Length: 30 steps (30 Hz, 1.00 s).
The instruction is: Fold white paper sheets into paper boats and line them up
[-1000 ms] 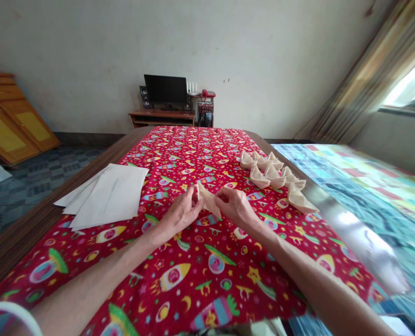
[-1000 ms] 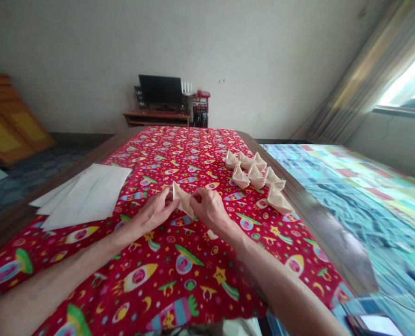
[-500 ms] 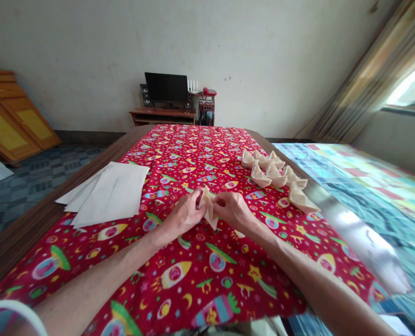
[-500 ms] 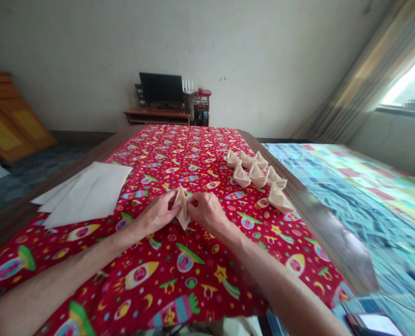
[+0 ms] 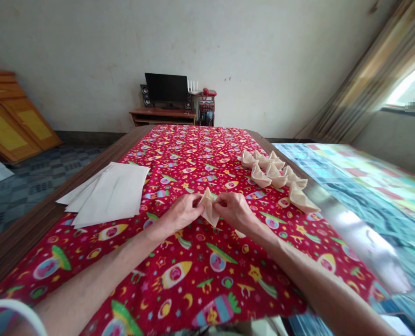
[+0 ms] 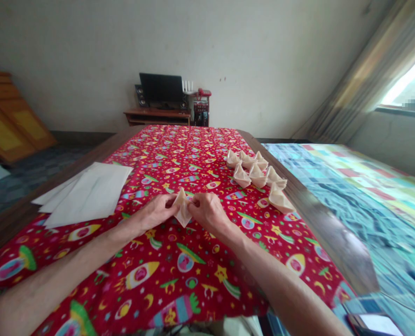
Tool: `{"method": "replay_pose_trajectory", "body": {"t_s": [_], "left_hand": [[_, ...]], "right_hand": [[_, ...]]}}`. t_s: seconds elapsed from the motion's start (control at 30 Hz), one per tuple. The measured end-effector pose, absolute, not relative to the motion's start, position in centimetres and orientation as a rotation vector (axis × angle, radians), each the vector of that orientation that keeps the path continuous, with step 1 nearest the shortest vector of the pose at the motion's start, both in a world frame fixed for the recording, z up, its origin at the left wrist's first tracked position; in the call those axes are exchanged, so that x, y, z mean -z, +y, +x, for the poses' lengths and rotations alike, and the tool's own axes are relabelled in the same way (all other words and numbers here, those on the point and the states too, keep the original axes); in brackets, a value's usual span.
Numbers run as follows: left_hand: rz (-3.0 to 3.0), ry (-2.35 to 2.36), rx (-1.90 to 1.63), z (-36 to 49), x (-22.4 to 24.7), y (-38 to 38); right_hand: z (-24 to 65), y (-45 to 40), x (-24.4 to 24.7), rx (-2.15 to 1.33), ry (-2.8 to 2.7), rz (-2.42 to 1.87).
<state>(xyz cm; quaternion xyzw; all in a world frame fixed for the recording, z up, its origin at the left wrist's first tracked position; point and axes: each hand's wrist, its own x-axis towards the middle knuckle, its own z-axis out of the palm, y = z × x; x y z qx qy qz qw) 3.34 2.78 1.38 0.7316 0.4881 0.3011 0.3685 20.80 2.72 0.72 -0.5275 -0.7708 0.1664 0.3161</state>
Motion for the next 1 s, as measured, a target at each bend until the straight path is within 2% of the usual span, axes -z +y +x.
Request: {"method": "replay_pose_trajectory", "body": {"t_s": [0.33,0.6,0.83,1.0], "left_hand": [[1.291,0.982,-0.563,2.6,-2.8,1.7],[1.312,1.042,-0.702,2.8,-2.3,1.7],[1.393,1.063,-0.715,3.3,-2.1,1.3],[1.363,0.935,-0.699,3.2,-2.3,1.0]], "right_hand": [[20.8,2.7,-0.5,-0.552,-1.986,-1.362],[21.1,0.2,-2.5,-0.172,-1.989,-1.050],[20.9,0.0,-2.4,-0.280,-2.085,-1.184],[22.2,0.7,-3.2,-0.226,-2.038,-1.151]]}}
